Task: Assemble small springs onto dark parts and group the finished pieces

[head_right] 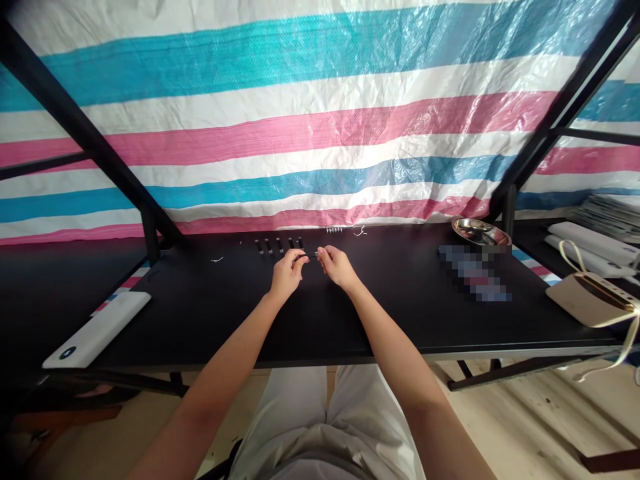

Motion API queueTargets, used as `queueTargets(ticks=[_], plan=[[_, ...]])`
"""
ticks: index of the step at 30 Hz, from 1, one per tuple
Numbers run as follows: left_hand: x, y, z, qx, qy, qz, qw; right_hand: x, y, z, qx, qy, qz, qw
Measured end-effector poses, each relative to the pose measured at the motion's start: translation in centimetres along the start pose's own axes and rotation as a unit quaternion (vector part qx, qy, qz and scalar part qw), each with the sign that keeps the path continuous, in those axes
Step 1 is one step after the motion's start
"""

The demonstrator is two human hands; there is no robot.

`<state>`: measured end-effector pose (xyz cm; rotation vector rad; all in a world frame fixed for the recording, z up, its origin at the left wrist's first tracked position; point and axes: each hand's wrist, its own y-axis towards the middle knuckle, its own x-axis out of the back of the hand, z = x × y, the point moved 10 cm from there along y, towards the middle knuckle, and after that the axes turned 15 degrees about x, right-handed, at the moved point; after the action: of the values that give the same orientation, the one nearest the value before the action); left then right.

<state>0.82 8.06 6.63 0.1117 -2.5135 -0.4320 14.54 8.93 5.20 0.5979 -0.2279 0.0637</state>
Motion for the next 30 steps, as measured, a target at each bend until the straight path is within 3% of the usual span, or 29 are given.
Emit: queueTargets(ticks=[12,21,30], plan=[[0.0,-0.3,-0.7,-0.006,0.081,-0.008,0.997,-0.3,-0.3,0.6,-0.003,-0.015,0.013,1.000],[-0.3,-0.3,-0.2,0.015,0.010,0.022,1.000,-0.8,-0.5,1.0,0.020,0.019,0.046,0.999],[-0.8,-0.7,-0.7,-0.014,-0.046,0.040,0.998,-0.7,-1.2,0.5,0.012,0.074,0.031,0.997]])
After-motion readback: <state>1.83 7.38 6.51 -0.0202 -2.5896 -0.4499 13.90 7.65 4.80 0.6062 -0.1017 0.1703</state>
